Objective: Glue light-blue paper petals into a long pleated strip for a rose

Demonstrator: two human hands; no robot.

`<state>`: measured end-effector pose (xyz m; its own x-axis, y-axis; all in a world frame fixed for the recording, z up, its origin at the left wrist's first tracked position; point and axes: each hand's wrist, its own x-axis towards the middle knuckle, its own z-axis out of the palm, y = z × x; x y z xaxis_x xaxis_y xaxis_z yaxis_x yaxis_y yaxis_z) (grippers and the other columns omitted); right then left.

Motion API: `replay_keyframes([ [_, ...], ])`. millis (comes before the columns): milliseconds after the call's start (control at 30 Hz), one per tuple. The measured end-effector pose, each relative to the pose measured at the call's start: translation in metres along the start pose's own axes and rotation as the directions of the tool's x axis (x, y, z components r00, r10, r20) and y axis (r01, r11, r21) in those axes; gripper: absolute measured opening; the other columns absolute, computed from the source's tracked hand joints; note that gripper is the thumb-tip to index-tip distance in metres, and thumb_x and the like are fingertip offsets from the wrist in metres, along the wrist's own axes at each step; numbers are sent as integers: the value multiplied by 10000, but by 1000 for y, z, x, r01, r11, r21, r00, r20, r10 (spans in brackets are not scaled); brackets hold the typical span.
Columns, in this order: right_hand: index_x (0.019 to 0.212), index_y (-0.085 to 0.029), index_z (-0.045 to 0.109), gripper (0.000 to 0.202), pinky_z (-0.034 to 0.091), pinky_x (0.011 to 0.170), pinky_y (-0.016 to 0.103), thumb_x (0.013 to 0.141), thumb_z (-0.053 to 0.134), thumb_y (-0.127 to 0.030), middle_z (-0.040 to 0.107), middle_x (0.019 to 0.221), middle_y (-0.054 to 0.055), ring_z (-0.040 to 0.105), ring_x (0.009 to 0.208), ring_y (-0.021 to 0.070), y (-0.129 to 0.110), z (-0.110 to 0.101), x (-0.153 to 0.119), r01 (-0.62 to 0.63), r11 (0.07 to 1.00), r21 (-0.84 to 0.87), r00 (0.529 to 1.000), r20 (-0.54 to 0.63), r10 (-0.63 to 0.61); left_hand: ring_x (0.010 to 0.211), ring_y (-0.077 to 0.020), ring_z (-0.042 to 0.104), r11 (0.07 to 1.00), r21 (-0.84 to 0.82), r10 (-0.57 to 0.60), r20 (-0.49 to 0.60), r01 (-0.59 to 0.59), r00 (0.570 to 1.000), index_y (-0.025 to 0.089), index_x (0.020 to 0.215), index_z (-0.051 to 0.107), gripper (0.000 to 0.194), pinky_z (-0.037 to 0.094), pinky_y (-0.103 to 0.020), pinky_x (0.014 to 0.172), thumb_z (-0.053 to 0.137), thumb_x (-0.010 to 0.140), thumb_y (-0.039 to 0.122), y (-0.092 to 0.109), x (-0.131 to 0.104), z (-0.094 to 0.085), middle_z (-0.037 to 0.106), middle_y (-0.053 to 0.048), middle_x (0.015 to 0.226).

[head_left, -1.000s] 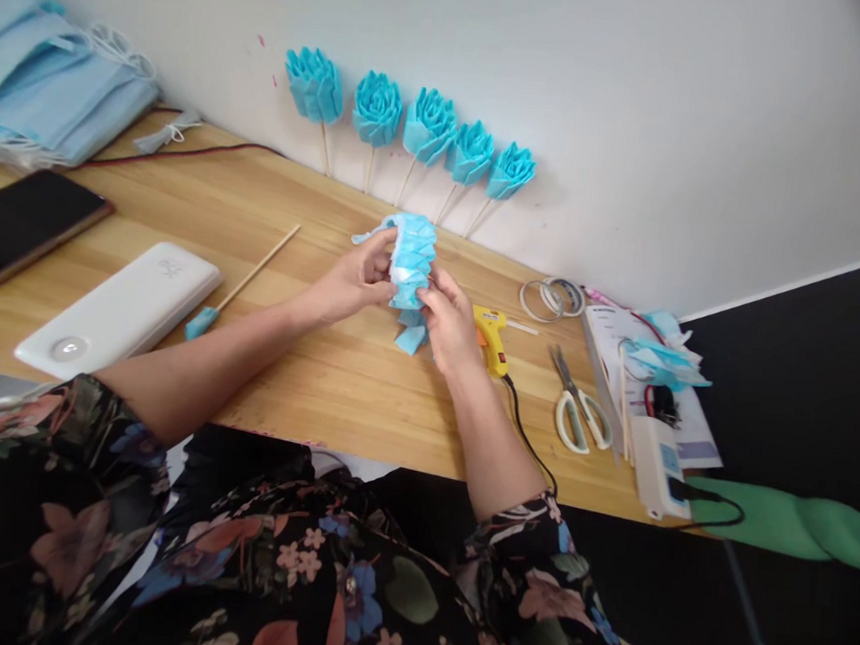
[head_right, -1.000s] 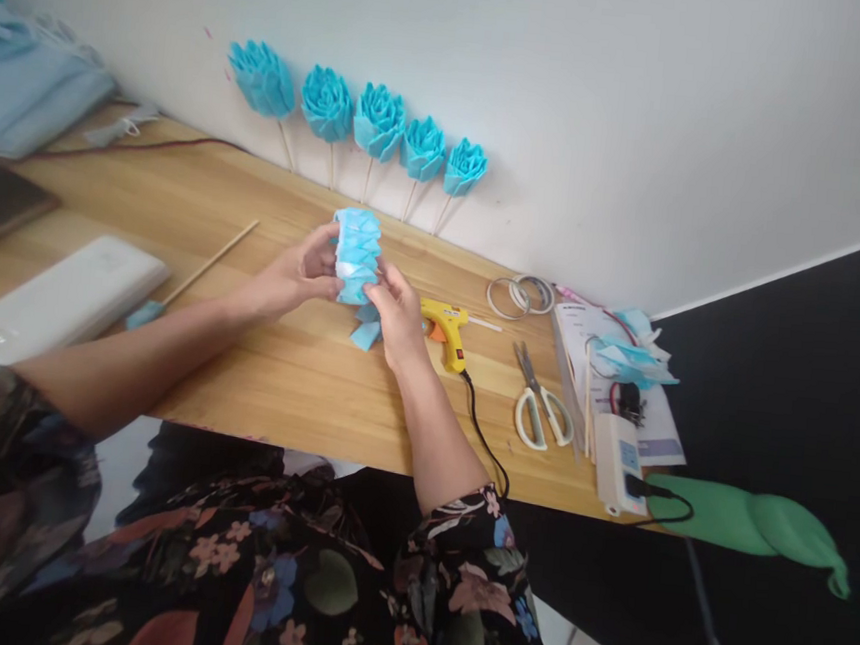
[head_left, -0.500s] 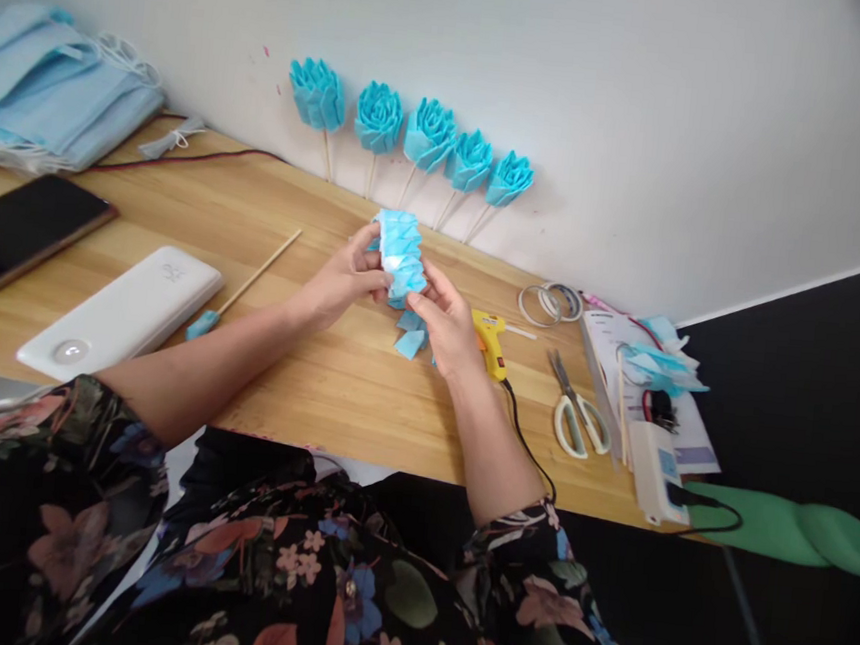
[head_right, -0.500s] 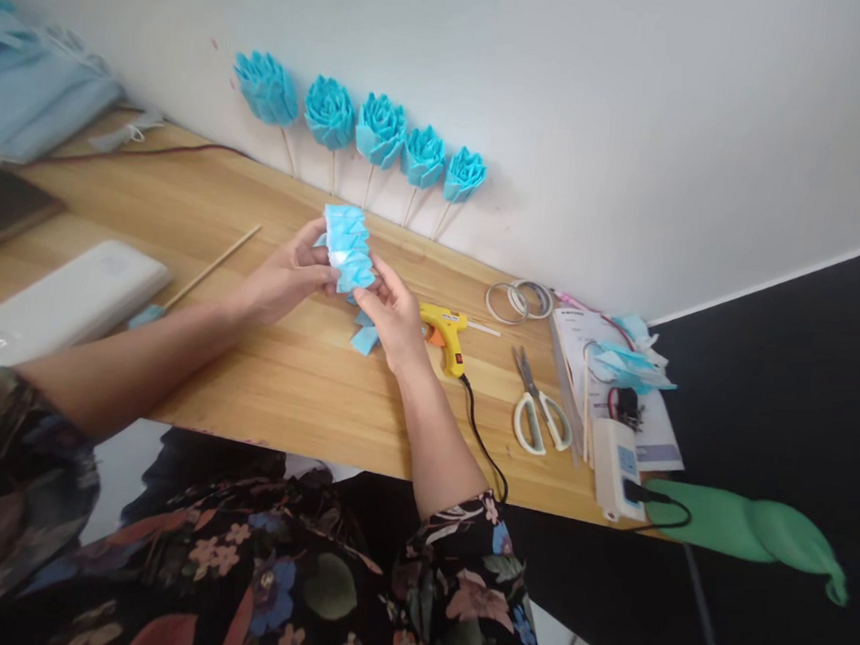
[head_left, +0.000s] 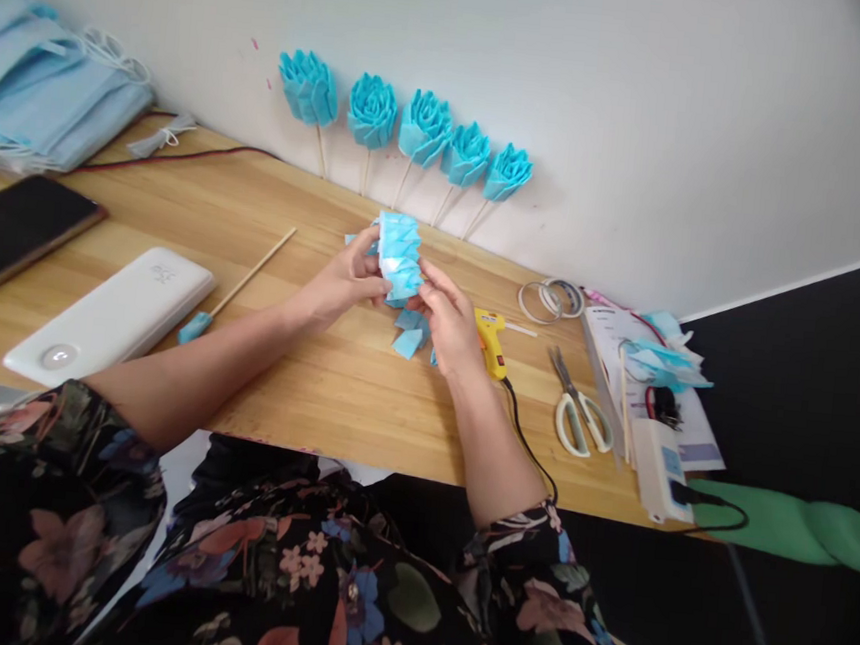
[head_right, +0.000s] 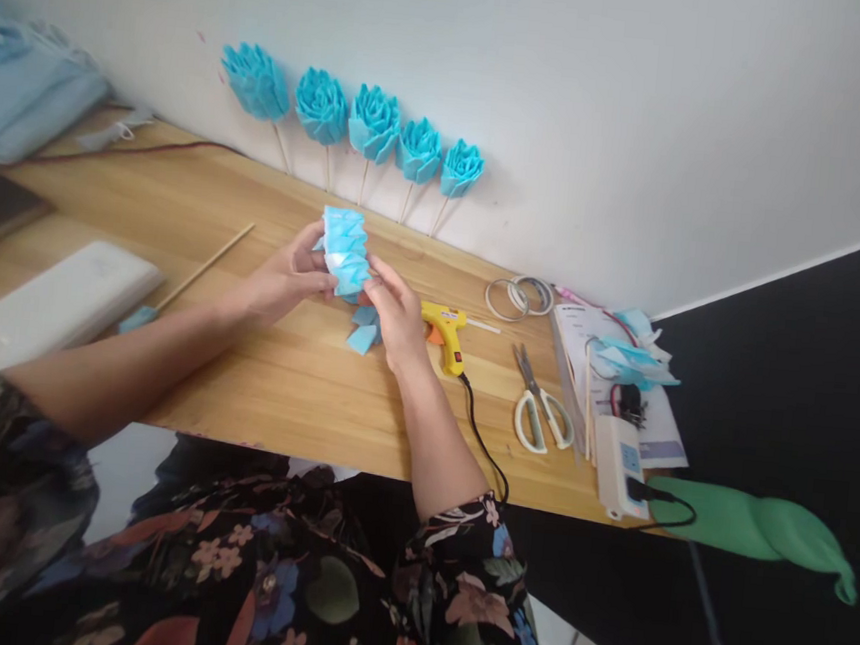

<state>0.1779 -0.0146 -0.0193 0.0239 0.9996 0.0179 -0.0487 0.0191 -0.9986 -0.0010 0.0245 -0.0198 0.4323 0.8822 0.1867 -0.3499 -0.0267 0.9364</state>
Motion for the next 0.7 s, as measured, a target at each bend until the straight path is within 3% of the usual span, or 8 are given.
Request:
replay_keyframes([
  [133,1257,-280,730,521,605,969,429,805,743,-539,798,1169,26,726,1087,229,-4,-1,-1,-30,999,29,999,19,29,817,-159,656,1000,11,-15,26,15,1000,219,1423,504,800,481,-246,624,842,698,227,2,-1,2,703,-45,1021],
  [333,1292,-308,684,586,598,999,447,743,808,-469,796,1173,14,717,1135,250,-3,1,-1,-37,997,64,995,91,31,699,-135,625,999,46,-31,99,27,995,236,1444,489,823,467,-241,591,848,703,233,-2,-1,2,685,-8,887],
  [700,1415,-311,559,664,620,870,436,800,754,-468,787,1022,11,728,957,230,-2,1,-2,-19,999,-42,997,70,22,742,-159,633,996,63,-75,77,70,994,195,1414,475,750,484,-278,661,789,736,254,3,-3,5,678,-9,864],
])
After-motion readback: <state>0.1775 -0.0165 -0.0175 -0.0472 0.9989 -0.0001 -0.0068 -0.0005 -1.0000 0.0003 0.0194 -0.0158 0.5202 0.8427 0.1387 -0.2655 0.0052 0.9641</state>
